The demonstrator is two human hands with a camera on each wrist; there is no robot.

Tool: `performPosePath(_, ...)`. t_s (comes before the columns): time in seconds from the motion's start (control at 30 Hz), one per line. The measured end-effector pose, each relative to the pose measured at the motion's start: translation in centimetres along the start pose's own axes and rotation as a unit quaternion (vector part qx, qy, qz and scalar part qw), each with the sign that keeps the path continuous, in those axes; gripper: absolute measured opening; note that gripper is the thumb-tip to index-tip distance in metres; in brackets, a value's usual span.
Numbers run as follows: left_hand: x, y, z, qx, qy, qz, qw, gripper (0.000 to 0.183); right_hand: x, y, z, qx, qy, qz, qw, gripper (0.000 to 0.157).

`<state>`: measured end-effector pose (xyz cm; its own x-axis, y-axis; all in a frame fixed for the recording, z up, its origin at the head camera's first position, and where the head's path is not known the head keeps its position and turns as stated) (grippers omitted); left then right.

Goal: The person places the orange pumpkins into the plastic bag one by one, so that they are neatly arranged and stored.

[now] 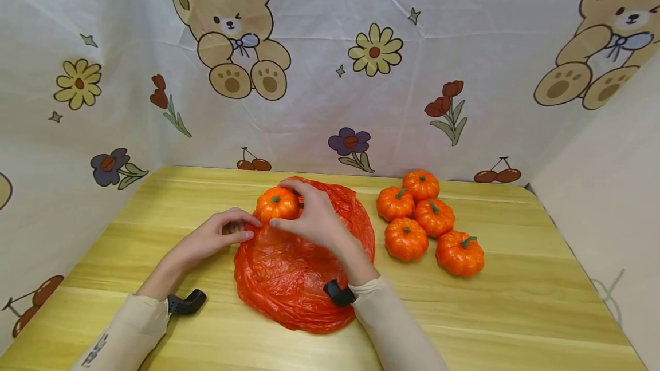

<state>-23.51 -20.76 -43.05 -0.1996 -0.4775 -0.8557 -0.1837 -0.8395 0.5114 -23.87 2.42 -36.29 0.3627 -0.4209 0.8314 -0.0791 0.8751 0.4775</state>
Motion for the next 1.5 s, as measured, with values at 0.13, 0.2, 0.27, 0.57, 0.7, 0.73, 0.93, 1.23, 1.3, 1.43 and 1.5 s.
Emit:
performPosePath(0.13,0.1,0.1,0.0,-0.002,-0.001,0.004,1.0,0.023,-0.6,-1.0,-0.1,0.027,-0.001,-0.013,1.0,0.071)
performPosePath(0.2,0.2,0.1,0.1,-0.003,-0.001,0.007,1.0,0.024,-0.9,-1.4,-0.3,0.041,-0.001,-0.023,0.999,0.071)
performPosePath(0.27,0.3,0.1,0.1,-0.003,-0.003,0.013,0.9999,0.025,-1.1,-1.9,-0.5,0.055,0.001,-0.034,0.998,0.07)
performPosePath(0.57,0.5,0.0,0.3,-0.004,-0.009,0.02,0.9998,0.03,-2.0,-3.3,-1.0,0.093,0.016,-0.044,0.995,0.074)
performPosePath(0.7,0.4,0.1,0.3,-0.003,-0.014,0.022,0.9997,0.031,-2.3,-3.7,-1.1,0.096,0.018,-0.057,0.994,0.076)
performPosePath(0.73,0.4,0.1,0.3,-0.003,-0.015,0.021,0.9997,0.031,-2.4,-3.7,-1.1,0.096,0.019,-0.061,0.993,0.077)
performPosePath(0.93,0.5,0.1,0.3,-0.005,-0.017,0.022,0.9996,0.031,-2.4,-3.9,-1.2,0.099,0.025,-0.064,0.993,0.083)
performPosePath(1.23,0.7,-0.1,0.2,-0.005,-0.015,0.016,0.9997,0.029,-1.8,-2.6,-1.6,0.088,0.011,-0.056,0.994,0.085)
performPosePath(1.3,0.8,-0.2,0.3,-0.005,-0.015,0.016,0.9998,0.029,-1.6,-1.8,-1.6,0.076,0.004,-0.054,0.996,0.083)
performPosePath(1.43,0.7,-0.1,0.3,-0.009,-0.013,0.018,0.9997,0.029,-1.1,0.1,-1.8,0.042,0.004,-0.044,0.998,0.076)
performPosePath(1.5,0.7,-0.1,0.3,-0.01,-0.011,0.019,0.9997,0.029,-0.9,1.1,-1.9,0.024,0.008,-0.039,0.999,0.072)
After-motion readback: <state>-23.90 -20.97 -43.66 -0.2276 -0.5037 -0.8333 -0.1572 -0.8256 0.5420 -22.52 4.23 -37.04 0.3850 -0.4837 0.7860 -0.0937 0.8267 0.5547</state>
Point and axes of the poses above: each hand's wrist, its own z-axis towards the middle knuckle, its own y-axis out of the back of the hand, x = y × z, the point moved 6 cm from there along z, towards the middle knuckle, and after that the axes turned 12 degrees about -x, right-handed, at the moved point
